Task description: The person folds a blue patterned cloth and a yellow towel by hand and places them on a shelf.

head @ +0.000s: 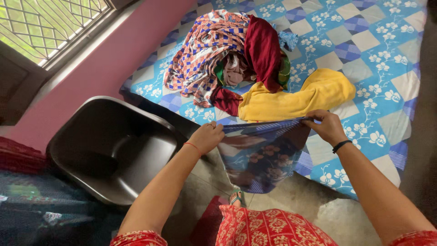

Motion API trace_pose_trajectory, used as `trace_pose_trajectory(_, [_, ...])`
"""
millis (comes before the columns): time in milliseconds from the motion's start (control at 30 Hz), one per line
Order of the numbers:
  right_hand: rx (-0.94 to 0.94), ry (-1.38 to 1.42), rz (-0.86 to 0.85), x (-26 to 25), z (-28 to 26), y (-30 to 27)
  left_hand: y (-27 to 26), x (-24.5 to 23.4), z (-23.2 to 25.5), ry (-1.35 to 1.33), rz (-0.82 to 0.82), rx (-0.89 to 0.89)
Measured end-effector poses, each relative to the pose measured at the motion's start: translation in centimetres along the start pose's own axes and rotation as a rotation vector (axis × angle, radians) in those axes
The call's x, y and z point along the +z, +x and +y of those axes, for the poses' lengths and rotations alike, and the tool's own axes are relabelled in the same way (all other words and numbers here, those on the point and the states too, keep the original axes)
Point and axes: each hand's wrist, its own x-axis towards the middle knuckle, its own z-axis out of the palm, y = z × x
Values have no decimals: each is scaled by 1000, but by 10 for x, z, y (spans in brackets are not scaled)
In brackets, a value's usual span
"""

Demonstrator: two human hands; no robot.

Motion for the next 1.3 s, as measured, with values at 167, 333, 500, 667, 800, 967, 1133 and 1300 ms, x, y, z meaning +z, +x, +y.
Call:
trace_pose_trajectory(167, [-205, -20, 70, -22, -39, -5, -8, -23, -4, -40, 159, -312])
trace_pose_trajectory(333, [-399, -86, 345, -9, -44, -17, -26, -35, 24, 125, 227, -425])
trace_pose_trajectory(500, [-346, -84, -13, 30, -8, -30, -46, -12, 53, 95, -181, -496])
trace_pose_trajectory(667, [-197, -40, -79, 18, -6, -33, -65, -20, 59, -213, 26, -531])
trace_pose_trajectory(800, [-60, 70, -171, 3, -4, -34, -69, -26, 67, -599, 217, -685])
trace_pose_trajectory(967, [-68, -20, -311, 4, 42, -30, -58, -31, 85, -937, 422, -802])
trace_pose_trajectory(1133, [47, -285, -436, -2, 42, -30, -28, -40, 94, -999, 468, -765])
trace_pose_trajectory(1300, [-269, 171, -587, 27, -68, -49, 34, -50, 109, -1119, 499, -469])
